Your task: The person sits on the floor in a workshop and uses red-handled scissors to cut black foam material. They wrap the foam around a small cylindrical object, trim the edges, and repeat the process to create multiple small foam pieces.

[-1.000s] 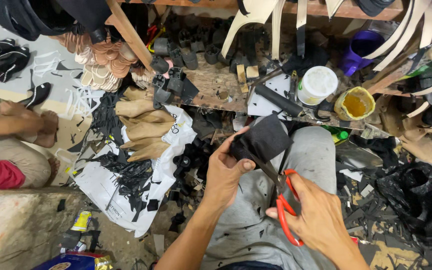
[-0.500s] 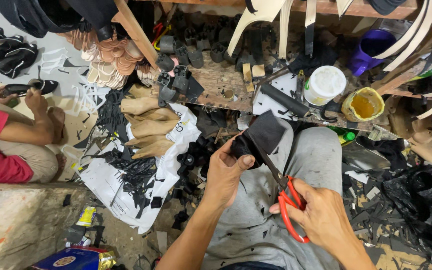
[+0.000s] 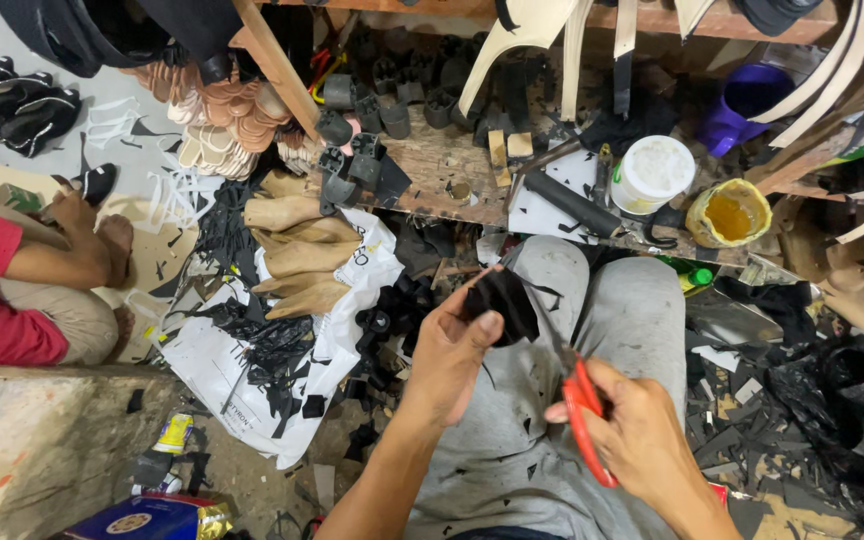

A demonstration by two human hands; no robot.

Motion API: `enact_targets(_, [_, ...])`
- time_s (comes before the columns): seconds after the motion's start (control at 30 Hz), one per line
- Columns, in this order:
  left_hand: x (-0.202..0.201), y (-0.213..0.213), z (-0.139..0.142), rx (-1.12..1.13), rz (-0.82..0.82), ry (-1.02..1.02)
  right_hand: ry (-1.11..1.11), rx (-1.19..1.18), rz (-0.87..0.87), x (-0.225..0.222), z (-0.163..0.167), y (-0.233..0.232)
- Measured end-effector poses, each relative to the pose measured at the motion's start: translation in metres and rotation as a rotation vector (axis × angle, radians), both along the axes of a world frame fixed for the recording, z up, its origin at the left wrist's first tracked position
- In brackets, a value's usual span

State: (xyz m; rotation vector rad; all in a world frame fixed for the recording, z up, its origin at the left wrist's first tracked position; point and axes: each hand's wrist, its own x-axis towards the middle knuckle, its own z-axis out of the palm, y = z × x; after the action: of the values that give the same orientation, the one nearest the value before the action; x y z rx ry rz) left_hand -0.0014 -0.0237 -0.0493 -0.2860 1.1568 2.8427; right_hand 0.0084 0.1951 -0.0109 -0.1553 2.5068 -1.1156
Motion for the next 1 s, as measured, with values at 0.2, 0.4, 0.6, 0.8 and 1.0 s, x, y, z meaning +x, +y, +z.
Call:
enact_targets(0.2, [0.001,-0.029,0.012,-0.043,0.039,0.178,-0.238,-0.197,0.042,0.024,-0.06,0.039])
enact_targets(0.4, [0.002,-0.032,0.031,-0.079,-0.006,0.33,-0.457,0.125,0.559,0.042,-0.065,0.04])
enact_targets(0.6, [0.013,0.003,0.045,-0.163,-0.092,0.34,0.134,-0.45,-0.123,0.02,-0.004,0.005])
enact_targets(0.8, [0.022,0.02,0.054,-0.213,-0.086,0.273,0.537,-0.747,-0.228,0.005,0.029,-0.03])
enact_targets(1.0, [0.021,0.022,0.059,-0.431,-0.014,0.343,0.629,-0.455,-0.297,0.006,0.028,-0.036])
